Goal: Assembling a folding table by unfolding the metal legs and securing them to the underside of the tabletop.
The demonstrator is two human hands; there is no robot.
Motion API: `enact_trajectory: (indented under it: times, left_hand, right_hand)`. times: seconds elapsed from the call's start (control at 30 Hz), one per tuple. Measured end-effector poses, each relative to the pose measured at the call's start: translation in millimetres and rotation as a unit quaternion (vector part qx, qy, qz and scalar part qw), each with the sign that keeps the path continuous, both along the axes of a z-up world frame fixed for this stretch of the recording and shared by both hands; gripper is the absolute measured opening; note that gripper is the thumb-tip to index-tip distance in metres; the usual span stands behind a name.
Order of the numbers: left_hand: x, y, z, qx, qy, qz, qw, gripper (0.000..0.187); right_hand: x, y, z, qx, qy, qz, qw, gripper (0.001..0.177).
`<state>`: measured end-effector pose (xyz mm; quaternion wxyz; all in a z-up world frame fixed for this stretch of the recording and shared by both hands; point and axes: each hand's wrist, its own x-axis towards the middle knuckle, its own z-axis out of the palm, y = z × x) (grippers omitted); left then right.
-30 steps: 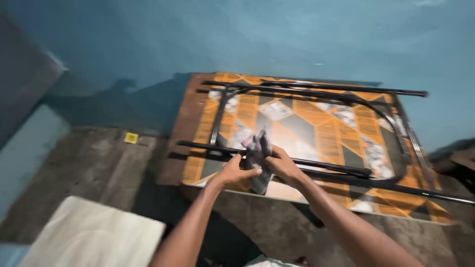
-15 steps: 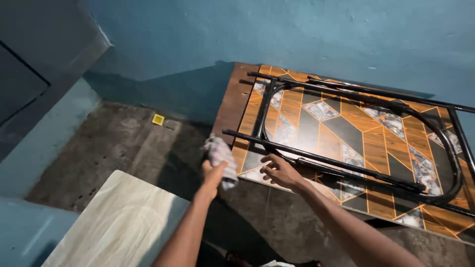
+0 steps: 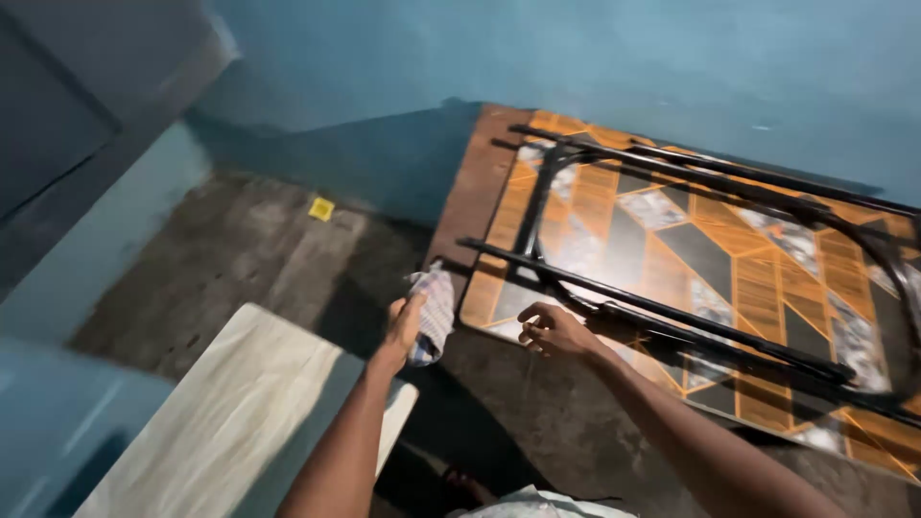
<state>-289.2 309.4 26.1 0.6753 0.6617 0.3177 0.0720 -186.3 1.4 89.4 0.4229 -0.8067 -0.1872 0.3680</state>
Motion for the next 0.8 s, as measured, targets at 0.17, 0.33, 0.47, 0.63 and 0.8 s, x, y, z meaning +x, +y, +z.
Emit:
enact_trajectory:
  times: [0.17,0.33,0.47,0.63,0.8]
  left_hand:
    - [-52,44,-44,-0.008,-0.043,0.034,0.998,0.044]
    - [-123,85,-56,0.103,0.105,0.091,0.985,0.045]
    - [-155,97,-48,0.268,0.307,0.081,0.910,0.049]
    - [-139,74,-44,0.454,0.133,0.207,0.856,0.046]
    - [-76,26,-12,0.504,0.017,0.140,0.852,0.031]
  right_hand:
    - [-2,58,-52,0.048,0.004,0.132,0.990,0.036]
    - [-26,111,-84,0.097,0.070,0.212,0.970,0.038]
    - [-62,135,-41,0.062,-0.056,0.334,0.939,0.045]
    - [-76,120,-17,0.012,-0.097,0.320,0.942,0.043]
    - [-22,57,-102,0.115,-0.108,0.224,0.962,0.036]
